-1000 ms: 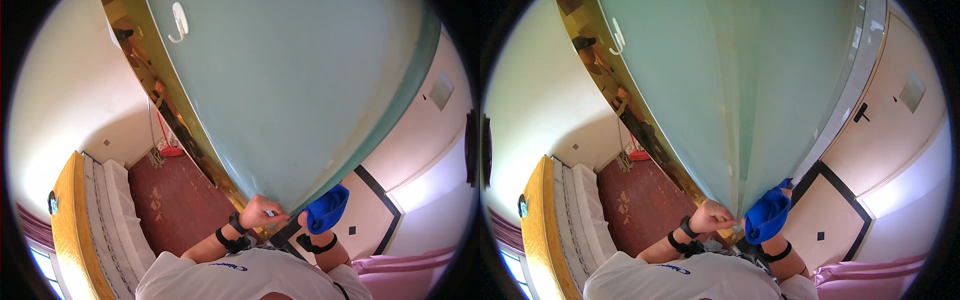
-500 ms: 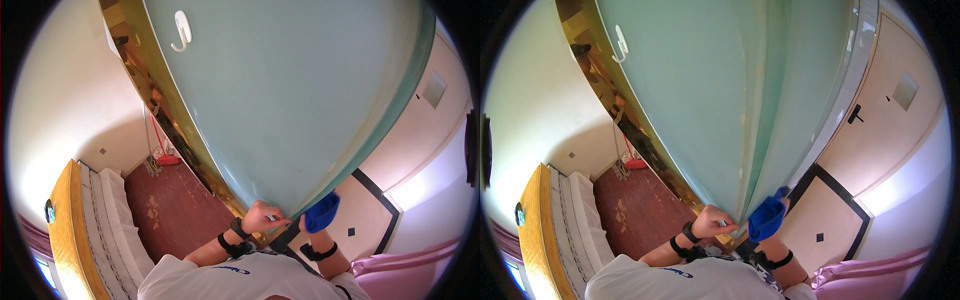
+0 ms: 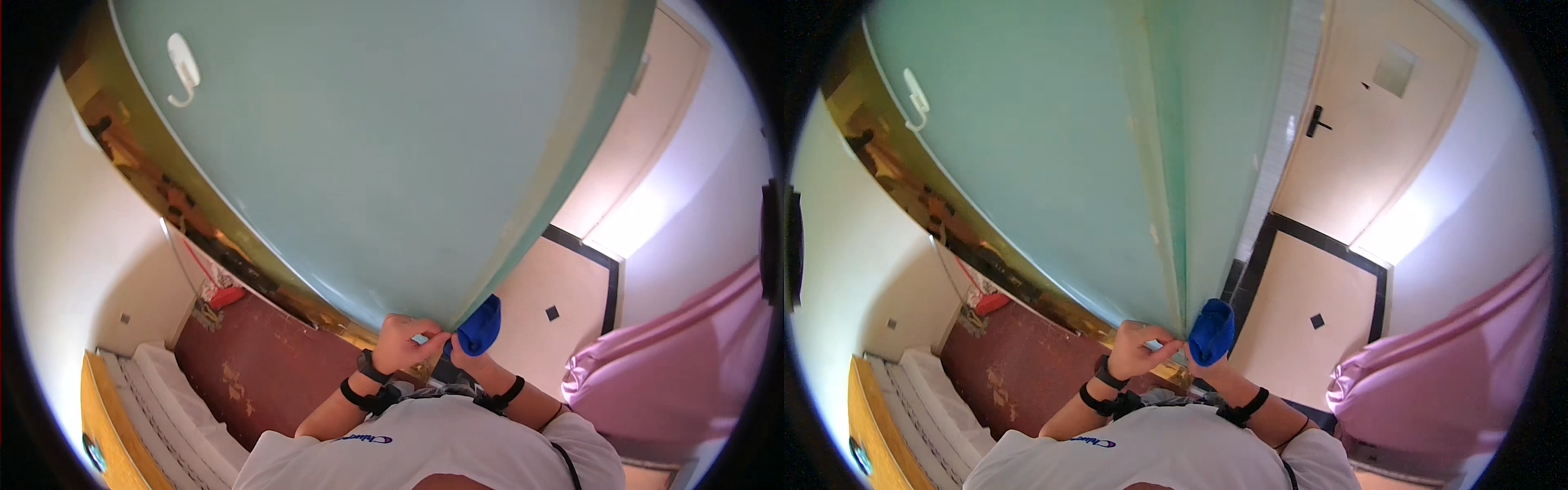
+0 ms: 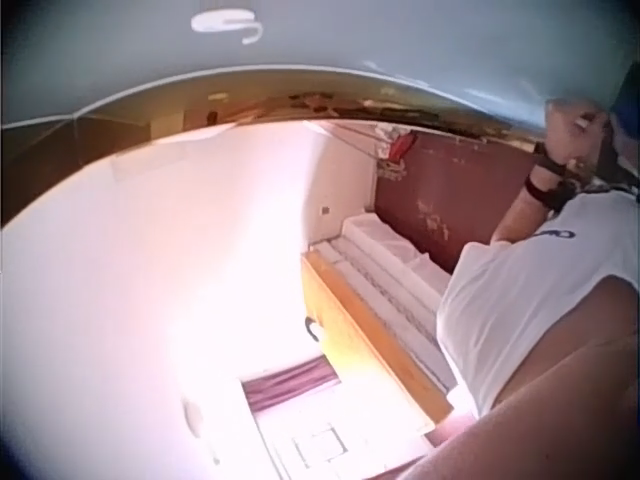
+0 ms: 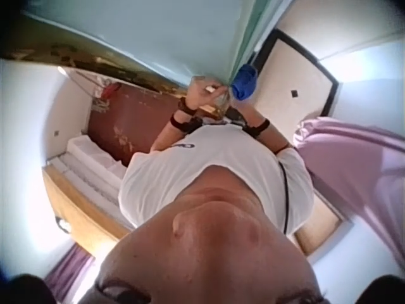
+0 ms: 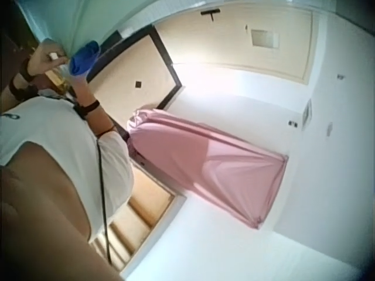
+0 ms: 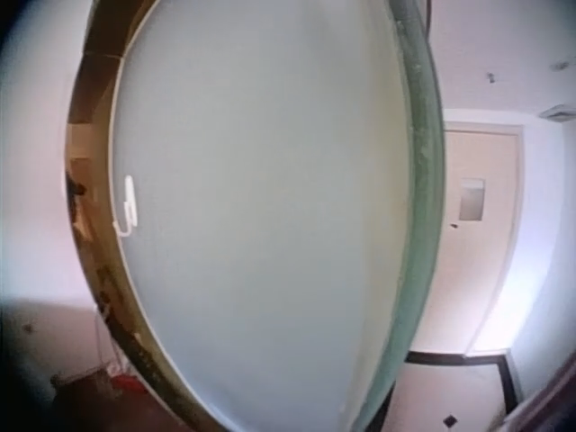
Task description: Fold a blue cloth on a mattress.
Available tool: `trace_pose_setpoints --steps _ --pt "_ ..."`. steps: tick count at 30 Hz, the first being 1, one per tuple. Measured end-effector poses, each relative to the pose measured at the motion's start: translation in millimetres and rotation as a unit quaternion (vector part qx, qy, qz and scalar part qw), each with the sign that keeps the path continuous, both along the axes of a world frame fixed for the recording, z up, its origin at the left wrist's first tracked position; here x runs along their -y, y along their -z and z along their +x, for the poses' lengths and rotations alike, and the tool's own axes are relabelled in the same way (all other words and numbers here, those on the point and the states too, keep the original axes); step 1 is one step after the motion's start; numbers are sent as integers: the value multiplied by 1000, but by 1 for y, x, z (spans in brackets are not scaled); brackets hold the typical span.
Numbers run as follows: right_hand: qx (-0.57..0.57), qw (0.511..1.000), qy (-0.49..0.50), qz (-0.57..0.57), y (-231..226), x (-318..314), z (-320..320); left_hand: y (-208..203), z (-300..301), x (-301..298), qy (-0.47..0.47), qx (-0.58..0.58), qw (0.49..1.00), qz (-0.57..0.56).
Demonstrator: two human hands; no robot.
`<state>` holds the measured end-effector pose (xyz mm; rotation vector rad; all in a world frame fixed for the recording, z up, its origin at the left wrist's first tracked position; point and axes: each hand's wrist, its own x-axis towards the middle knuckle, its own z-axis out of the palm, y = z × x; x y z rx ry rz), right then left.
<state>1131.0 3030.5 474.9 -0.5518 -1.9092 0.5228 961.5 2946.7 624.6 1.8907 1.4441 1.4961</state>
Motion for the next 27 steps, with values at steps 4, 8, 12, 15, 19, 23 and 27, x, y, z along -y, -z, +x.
trace_pose_setpoints --steps 4,8,12,15,19,23,27 --pt "-5 995 -1 -102 -1 -1 7 4 -8 -1 33 2 999 -5" --pt "-5 995 83 57 -38 -38 23 6 -9 -3 106 12 994 -29" --pt "-163 956 149 -192 -140 3 -26 12 -9 -3 165 33 984 -64" --pt "-302 903 145 -270 -109 13 -32 20 -11 -3 184 42 979 -75" --pt "-273 856 173 -403 -94 36 -35 19 -9 8 187 72 974 -102" --pt "-244 856 210 -405 -132 43 -32 25 -1 18 185 91 972 -110" --pt "-238 923 109 -282 -182 67 -16 26 26 35 221 152 958 -103"
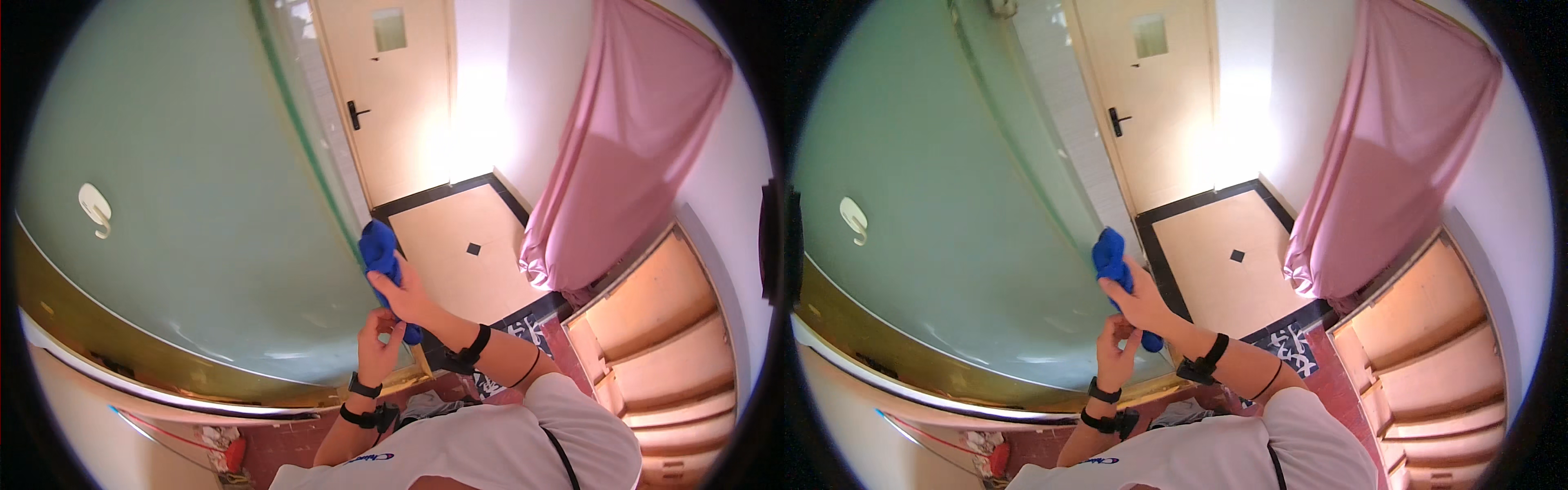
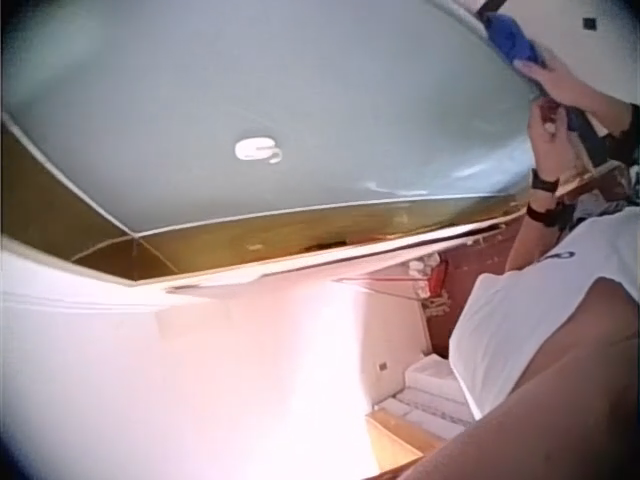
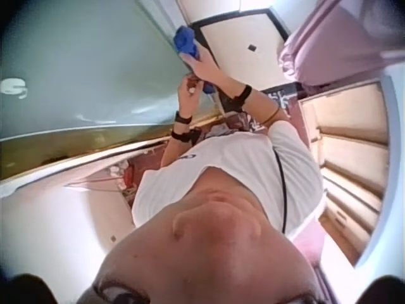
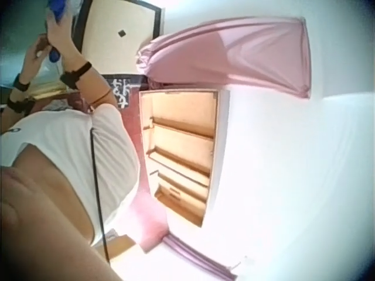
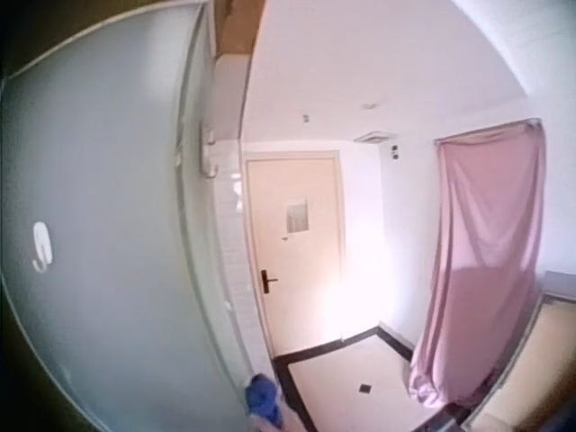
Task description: Fold a blue cloth on a mattress.
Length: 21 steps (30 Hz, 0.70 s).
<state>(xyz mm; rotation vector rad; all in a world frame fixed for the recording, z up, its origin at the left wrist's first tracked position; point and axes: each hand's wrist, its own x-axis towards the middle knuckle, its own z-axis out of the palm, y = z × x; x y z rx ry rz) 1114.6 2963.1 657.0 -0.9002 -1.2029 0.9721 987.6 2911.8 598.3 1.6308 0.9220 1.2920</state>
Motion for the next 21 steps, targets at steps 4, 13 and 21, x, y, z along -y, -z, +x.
trace_pose_setpoints --steps 4,13,21 --pt "270 952 13 144 14 50 46 22 32 29 59 73 996 -3" --pt "219 911 222 -269 146 346 193 94 98 168 229 -32 955 -184" --pt "136 674 659 -304 133 699 278 82 307 318 592 -97 794 -94"
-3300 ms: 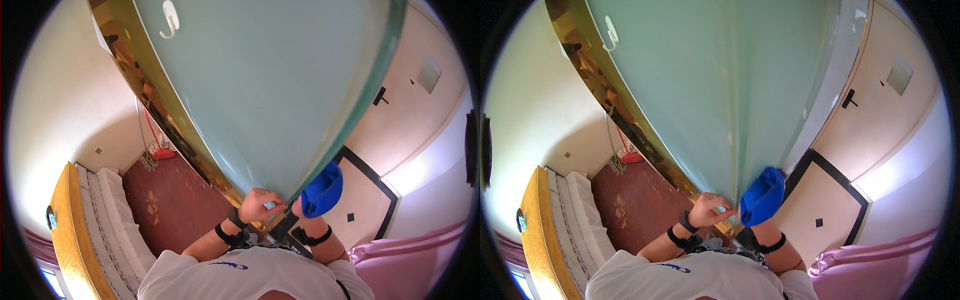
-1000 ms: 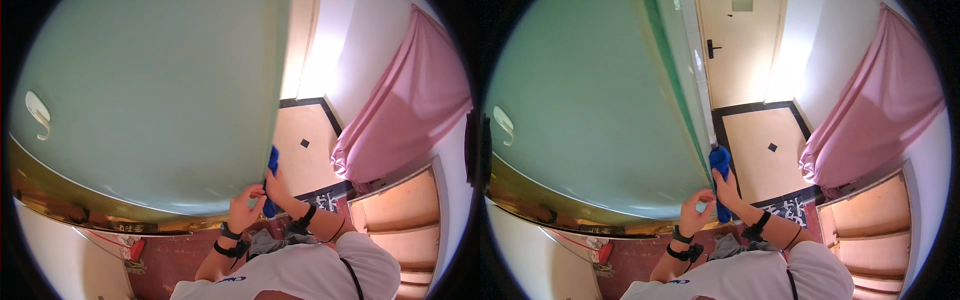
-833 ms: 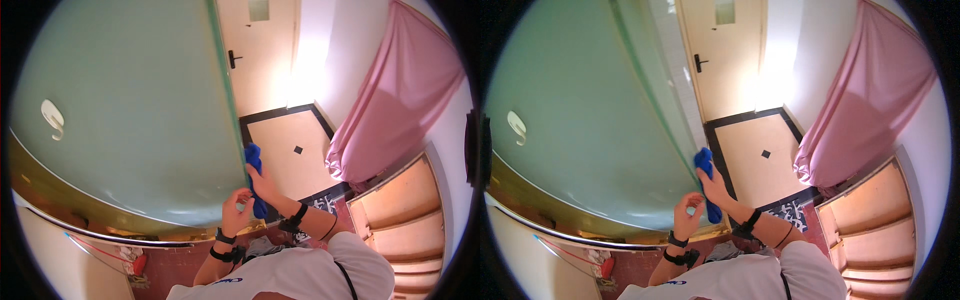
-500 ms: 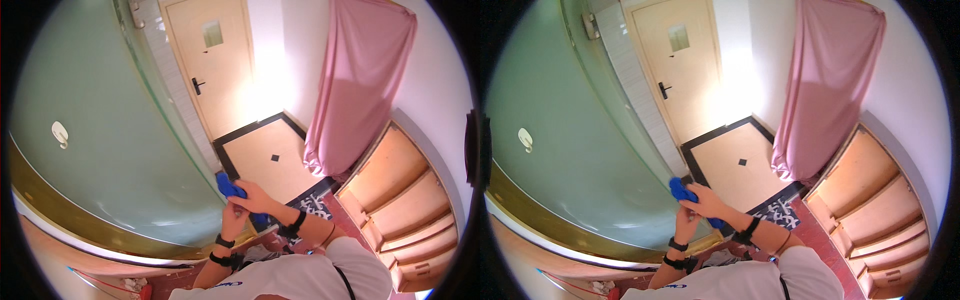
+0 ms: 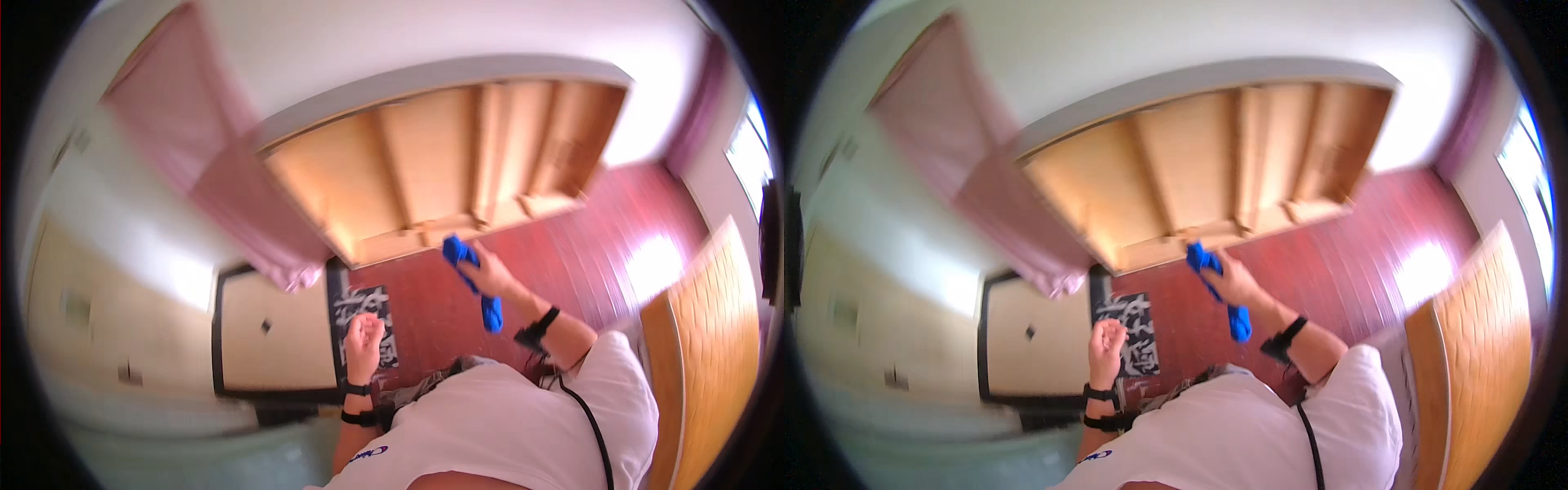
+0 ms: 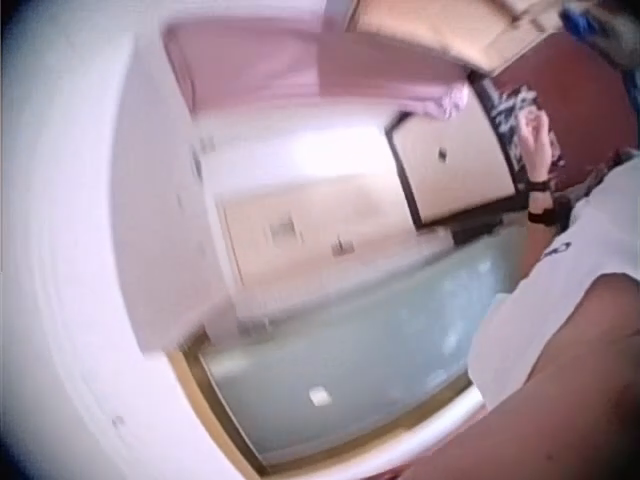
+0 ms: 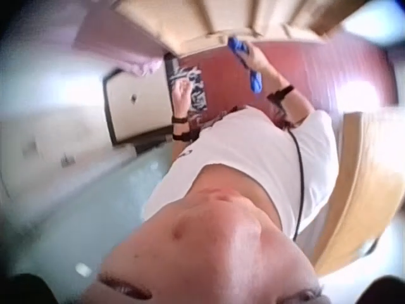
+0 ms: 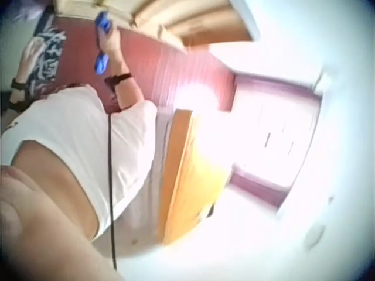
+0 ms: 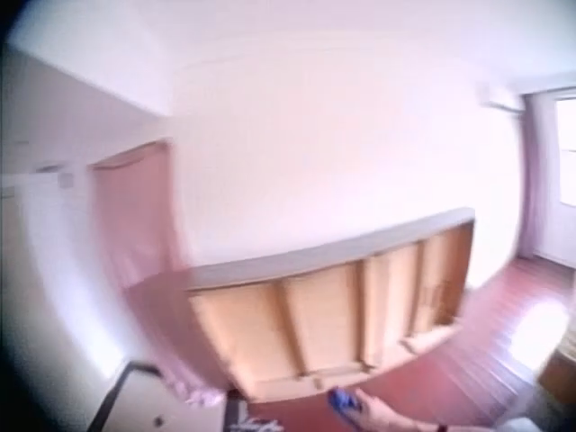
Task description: Fold a blue cloth on a mattress.
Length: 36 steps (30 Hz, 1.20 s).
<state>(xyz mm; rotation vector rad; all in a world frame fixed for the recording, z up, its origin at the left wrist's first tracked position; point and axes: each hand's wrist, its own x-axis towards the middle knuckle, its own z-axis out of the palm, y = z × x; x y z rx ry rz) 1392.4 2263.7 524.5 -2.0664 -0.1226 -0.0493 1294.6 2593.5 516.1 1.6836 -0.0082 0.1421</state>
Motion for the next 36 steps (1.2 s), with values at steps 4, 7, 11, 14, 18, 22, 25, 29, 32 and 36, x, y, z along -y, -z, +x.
trace_pose_setpoints --steps 4,7,11,14,18,22,25,29,32,36 --pt "59 950 302 59 -34 124 -102 -31 53 67 262 42 961 78" --pt "69 869 480 102 -23 178 -212 -29 69 111 383 8 923 25" --pt "18 728 681 69 12 168 -364 -34 59 166 494 -88 865 -18" --pt "4 678 735 -5 -18 225 -415 -49 56 272 557 -105 824 -24" --pt "7 648 742 -171 -45 283 -427 -36 63 356 625 -138 768 29" --pt "1 611 761 -217 -56 368 -381 -29 89 440 653 -101 749 51" --pt "-41 564 756 -330 -27 439 -349 -26 103 520 681 -80 727 36" --pt "-232 551 683 -419 16 464 -312 -33 67 642 735 2 673 83" --pt "-223 613 648 -393 -2 462 -310 -40 32 708 798 128 584 72" --pt "-209 574 684 -399 -1 458 -381 -37 -47 784 834 244 489 75"
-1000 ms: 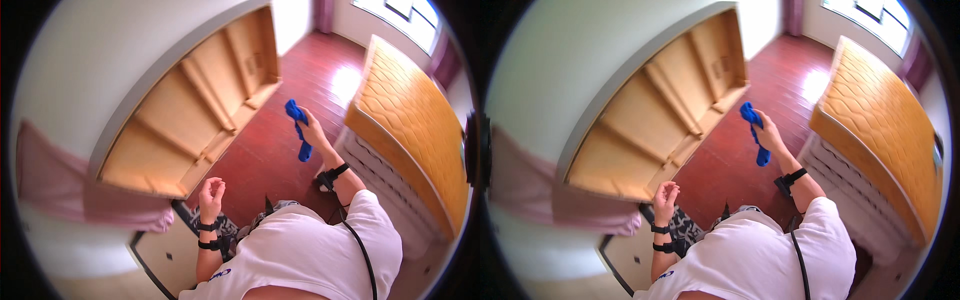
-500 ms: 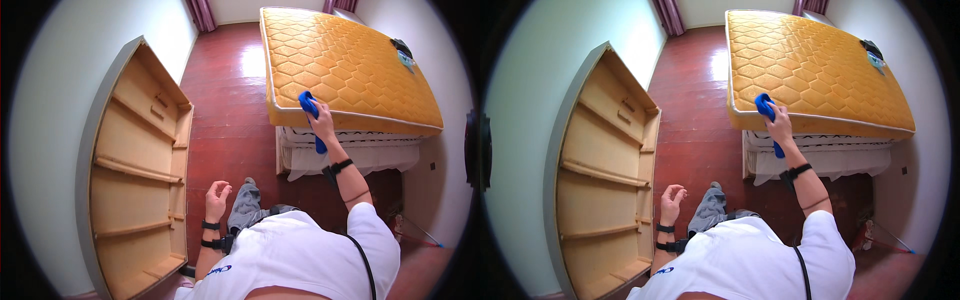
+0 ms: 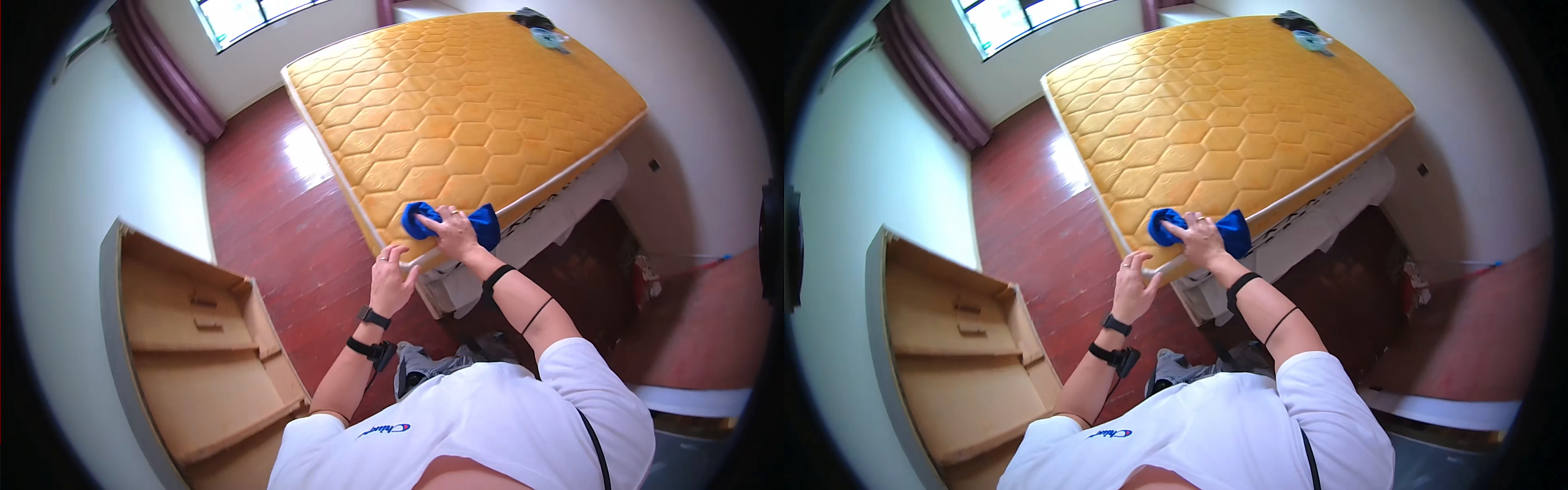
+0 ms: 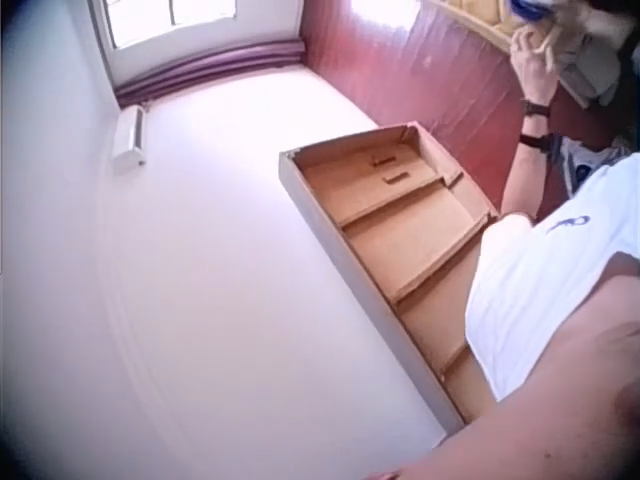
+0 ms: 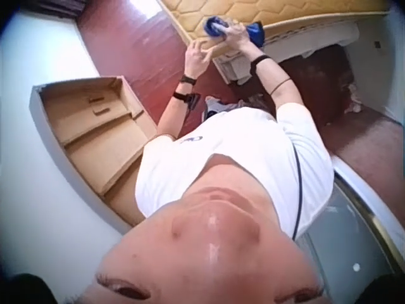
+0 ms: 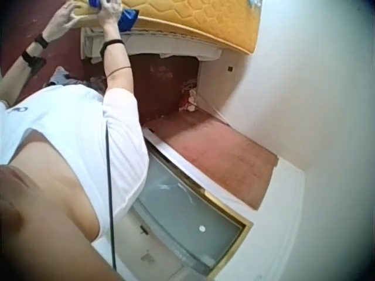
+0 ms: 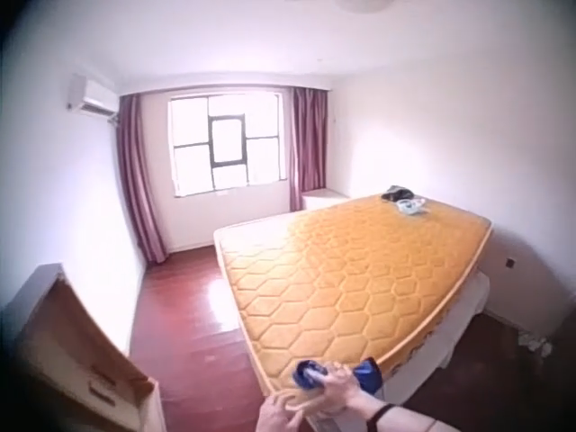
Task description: Fold a blue cloth on a mattress.
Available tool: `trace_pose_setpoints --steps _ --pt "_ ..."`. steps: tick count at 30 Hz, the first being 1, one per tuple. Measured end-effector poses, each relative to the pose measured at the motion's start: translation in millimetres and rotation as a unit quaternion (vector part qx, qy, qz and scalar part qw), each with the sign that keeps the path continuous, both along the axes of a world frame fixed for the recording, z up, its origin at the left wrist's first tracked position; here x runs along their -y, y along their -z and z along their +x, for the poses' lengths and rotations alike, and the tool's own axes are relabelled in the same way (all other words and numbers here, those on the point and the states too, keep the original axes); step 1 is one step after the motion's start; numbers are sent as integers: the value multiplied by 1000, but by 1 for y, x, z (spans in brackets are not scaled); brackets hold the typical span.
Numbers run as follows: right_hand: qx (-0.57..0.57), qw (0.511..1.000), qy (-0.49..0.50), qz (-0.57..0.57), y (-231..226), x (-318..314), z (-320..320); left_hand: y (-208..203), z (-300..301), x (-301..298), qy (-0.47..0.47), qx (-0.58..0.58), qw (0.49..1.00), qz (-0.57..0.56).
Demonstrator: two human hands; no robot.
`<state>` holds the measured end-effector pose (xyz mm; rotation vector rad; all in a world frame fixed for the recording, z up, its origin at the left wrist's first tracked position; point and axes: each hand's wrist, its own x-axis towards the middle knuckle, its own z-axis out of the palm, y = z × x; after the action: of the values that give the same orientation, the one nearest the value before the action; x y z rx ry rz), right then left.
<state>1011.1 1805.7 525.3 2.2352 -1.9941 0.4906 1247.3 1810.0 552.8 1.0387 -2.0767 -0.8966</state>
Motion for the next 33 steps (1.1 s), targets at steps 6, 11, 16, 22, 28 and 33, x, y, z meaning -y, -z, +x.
trace_pose_setpoints --steps 6,11,16,22,28,33 --pt "1 967 254 2 -7 -3 -150 46 -116 38 -28 228 964 -135" --pt "-13 976 217 34 -6 33 -145 37 -163 39 -101 301 939 -134" --pt "98 984 -118 -95 -3 48 -77 56 -168 53 -116 365 913 -140" --pt "84 982 -144 -93 0 54 -181 38 -178 47 -184 317 919 -145" --pt "11 982 178 -56 -13 52 -410 41 -184 44 -260 311 901 -155" --pt "-16 942 331 -57 -4 32 -516 43 -190 47 -255 295 906 -162"
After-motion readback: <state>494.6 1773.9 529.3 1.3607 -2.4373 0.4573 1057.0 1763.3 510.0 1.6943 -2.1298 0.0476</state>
